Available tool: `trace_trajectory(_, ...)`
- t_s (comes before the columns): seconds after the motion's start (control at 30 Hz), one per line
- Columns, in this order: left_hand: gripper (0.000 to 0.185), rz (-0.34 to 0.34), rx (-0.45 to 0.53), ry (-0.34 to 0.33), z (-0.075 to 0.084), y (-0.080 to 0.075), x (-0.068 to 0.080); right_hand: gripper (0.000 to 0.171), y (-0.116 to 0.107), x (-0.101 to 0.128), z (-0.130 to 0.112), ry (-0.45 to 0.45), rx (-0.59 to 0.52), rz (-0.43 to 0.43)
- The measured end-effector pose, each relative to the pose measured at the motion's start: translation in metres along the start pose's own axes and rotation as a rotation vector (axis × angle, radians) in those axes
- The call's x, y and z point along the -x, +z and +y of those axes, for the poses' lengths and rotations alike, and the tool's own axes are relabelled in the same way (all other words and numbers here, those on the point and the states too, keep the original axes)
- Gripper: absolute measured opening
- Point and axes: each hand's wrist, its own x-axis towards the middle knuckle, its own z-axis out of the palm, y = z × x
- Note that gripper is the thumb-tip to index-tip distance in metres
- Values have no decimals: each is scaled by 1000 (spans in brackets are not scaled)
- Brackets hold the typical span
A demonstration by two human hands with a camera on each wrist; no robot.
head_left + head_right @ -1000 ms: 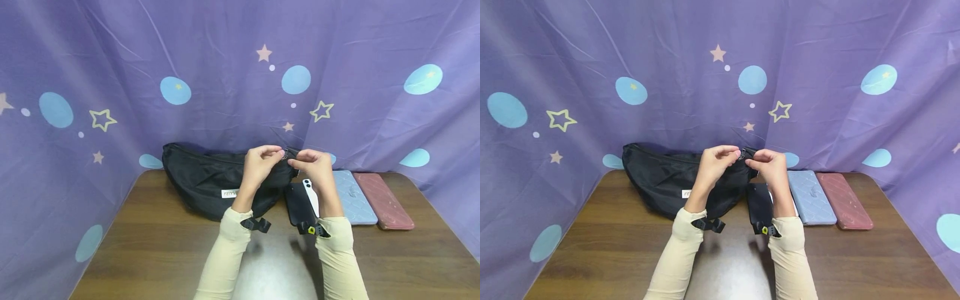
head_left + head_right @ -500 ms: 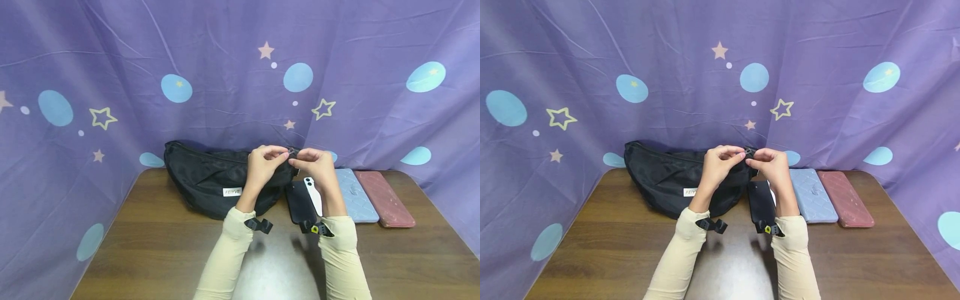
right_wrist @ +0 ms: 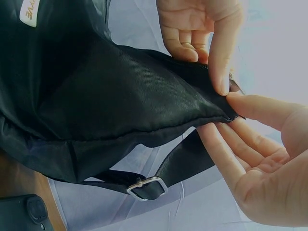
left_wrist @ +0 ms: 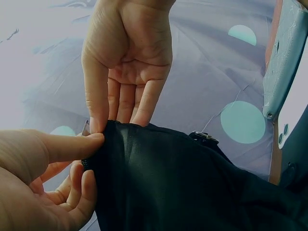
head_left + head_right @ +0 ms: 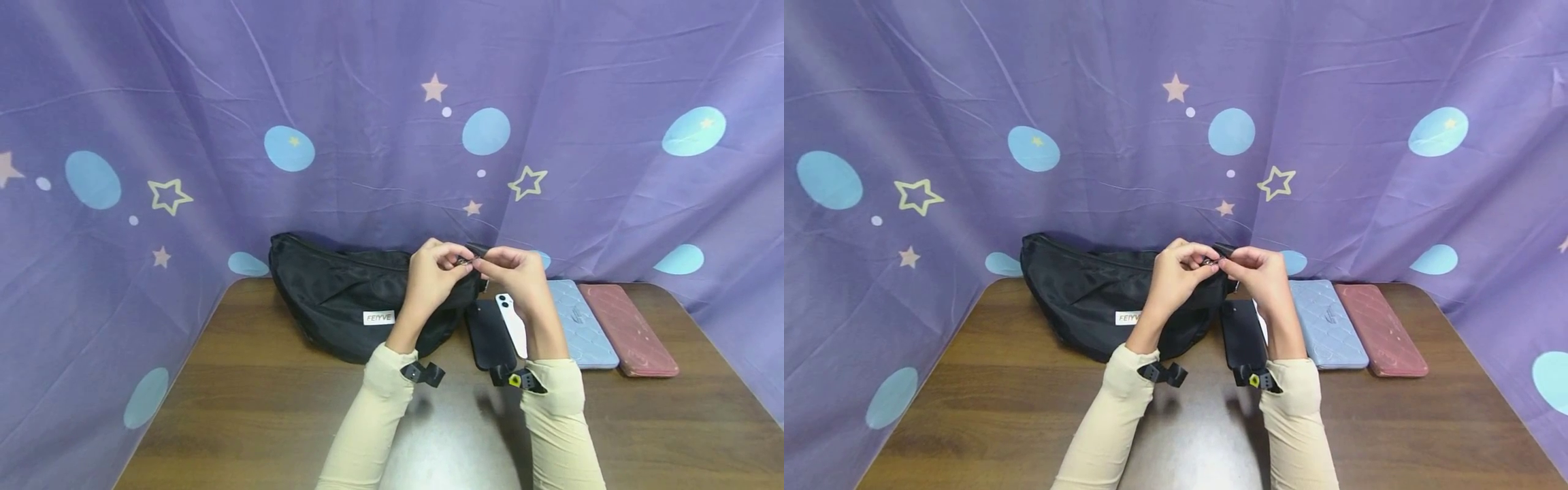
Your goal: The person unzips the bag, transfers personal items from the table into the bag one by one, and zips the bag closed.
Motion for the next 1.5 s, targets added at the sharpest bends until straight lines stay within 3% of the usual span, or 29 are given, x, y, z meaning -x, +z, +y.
trace_trajectory(0.2,10,59,21,12,-2,5,1,19,2,-1,-1,42,-27,50)
trace_trajectory(0.47,7,110,167,-16,-4,9,2,24,0,1,2,115,60,137)
trace_trajectory(0.73,10,69,416,-185,-6,6,-3,42,6,2,3,85,281,273)
trace_trajectory(0.9,14,52,532,-275,-4,3,-5,48,2,-1,6,93,271,187)
trace_trajectory(1.1,19,-13,659,-385,-3,-3,-5,48,-4,-2,9,138,288,113)
trace_trajectory(1.3,21,-46,722,-418,-5,-8,-6,48,-8,-3,8,156,240,27)
trace_trajectory(1.5,22,-61,747,-410,-5,-8,-6,49,-8,-2,5,189,214,-42)
